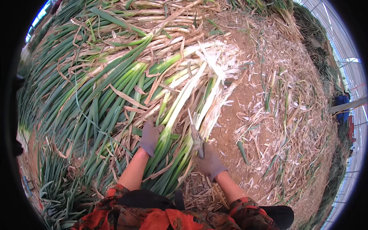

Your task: The person kneels on the ground and uses a knife to trim the white ends of harvested onions. They repeatedly pick up onions, cut the ends, and place the trimmed pieces into a pile.

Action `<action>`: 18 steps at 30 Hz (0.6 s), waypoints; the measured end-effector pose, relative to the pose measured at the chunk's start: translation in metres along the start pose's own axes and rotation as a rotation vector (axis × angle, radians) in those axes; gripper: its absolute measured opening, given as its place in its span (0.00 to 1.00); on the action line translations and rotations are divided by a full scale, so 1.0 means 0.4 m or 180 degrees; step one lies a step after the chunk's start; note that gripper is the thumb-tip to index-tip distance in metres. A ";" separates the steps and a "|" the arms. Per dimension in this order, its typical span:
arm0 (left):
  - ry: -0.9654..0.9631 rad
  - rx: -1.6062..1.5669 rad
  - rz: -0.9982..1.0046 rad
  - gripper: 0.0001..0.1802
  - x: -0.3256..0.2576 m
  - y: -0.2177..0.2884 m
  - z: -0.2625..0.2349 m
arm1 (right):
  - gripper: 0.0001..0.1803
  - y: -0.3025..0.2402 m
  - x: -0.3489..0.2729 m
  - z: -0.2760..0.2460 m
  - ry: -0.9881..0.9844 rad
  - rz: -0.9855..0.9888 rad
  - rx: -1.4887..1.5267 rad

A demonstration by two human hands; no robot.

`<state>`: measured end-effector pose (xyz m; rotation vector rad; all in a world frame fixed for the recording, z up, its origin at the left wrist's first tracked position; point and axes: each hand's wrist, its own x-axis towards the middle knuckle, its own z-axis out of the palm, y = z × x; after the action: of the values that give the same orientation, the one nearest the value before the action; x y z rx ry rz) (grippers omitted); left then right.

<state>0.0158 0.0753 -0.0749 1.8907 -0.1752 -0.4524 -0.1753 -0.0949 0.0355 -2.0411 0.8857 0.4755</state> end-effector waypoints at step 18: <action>-0.2459 0.2189 0.0604 0.42 -0.240 0.084 0.133 | 0.28 0.089 0.283 -0.199 0.0913 0.0138 0.0131</action>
<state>-0.0897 0.0491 -0.0380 2.2235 -1.1296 -1.0744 -0.1238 -0.2213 -0.0067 -2.0874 1.1021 0.1870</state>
